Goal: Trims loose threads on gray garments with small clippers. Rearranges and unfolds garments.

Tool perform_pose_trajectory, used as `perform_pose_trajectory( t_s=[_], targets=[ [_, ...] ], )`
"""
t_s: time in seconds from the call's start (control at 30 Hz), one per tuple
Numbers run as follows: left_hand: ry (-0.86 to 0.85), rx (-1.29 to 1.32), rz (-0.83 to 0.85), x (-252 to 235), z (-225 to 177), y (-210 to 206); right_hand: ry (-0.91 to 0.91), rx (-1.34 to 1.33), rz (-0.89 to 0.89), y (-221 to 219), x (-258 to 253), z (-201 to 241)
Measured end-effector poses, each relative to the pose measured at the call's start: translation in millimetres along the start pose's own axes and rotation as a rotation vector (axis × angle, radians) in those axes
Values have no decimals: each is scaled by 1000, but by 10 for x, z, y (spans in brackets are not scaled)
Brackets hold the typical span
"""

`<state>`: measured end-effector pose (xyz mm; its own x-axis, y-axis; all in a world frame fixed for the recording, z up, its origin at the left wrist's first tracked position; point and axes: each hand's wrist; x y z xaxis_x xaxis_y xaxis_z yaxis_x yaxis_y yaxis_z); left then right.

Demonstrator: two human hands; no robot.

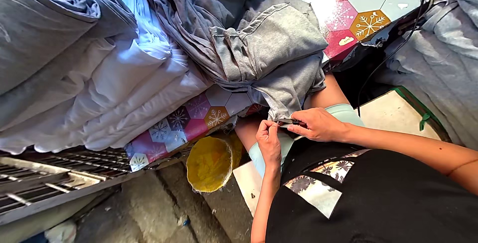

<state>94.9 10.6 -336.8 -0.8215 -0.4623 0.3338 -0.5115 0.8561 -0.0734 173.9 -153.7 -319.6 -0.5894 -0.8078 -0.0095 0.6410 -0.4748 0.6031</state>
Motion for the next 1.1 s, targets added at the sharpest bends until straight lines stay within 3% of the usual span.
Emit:
perform_pose_trajectory(
  t_s=[0.07,0.23,0.37,0.53,0.93,1.0,1.1],
  targets=[
    [-12,11,-2,-3,-19,2,-31,-23,-26,74,46,34],
    [-47,-5,17,32,-74,-28,244,368,-359,27,-12,-57],
    [-45,-13,27,42,-135,-51,402,464,-454,-69,-109,-126],
    [-64,-49,50,37,-181,-98,463,526,-550,-88,-167,-126],
    [-93,-130,32,33,-221,-159,474,515,-580,-87,-173,-170],
    [-95,-119,33,20,-204,-153,415,388,-596,-81,-172,-166],
    [-87,-78,27,-10,-186,-141,181,47,-490,-29,-157,-165]
  ],
)
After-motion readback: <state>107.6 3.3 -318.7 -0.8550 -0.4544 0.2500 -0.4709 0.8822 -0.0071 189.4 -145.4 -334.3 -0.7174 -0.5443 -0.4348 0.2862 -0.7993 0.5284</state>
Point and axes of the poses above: each hand's wrist, its own x-axis away from the middle knuckle, its own y-axis out of the back of the hand, z = x × y, and after that the axes turned 9 degrees about y, right-handed
